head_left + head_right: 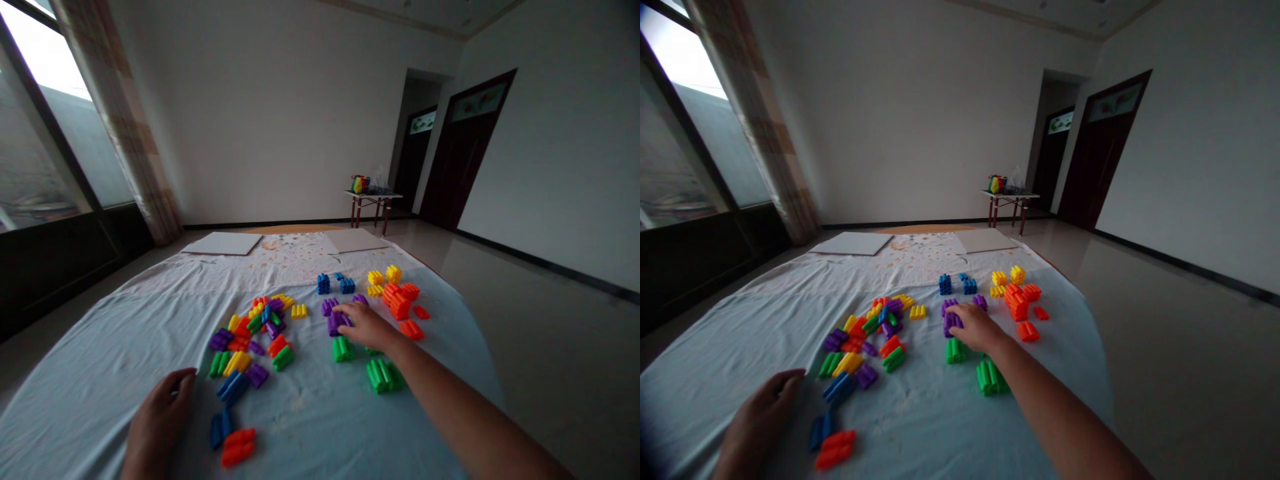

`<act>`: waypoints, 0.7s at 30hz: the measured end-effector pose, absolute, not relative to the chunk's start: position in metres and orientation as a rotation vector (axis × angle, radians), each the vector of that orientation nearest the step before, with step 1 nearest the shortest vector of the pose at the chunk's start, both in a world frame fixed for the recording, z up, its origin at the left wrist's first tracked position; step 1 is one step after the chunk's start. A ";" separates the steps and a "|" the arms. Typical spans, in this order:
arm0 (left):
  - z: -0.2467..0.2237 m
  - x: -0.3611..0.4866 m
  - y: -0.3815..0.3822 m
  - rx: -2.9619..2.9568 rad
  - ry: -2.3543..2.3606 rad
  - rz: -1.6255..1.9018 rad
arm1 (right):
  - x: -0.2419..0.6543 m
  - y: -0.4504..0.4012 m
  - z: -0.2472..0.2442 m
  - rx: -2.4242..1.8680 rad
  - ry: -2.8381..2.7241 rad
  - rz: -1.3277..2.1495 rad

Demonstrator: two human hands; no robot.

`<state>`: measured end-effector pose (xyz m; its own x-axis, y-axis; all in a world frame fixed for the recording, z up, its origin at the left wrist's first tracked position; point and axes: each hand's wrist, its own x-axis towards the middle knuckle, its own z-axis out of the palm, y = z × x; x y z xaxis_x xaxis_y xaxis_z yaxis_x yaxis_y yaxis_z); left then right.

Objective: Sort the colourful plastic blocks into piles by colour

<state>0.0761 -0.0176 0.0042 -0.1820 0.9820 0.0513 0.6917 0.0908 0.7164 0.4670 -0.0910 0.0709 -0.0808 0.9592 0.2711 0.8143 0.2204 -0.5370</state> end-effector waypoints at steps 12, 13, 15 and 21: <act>0.004 0.079 -0.019 1.651 1.921 0.903 | 0.475 -0.058 0.057 -1.844 -2.122 0.282; 0.005 0.079 -0.019 1.657 1.927 0.903 | 0.476 -0.057 0.056 -1.852 -2.126 0.280; 0.004 0.079 -0.019 1.658 1.935 0.896 | 0.478 -0.056 0.055 -1.856 -2.131 0.276; 0.000 0.079 -0.019 1.706 1.912 0.994 | 0.469 -0.065 0.063 -1.665 -2.077 0.201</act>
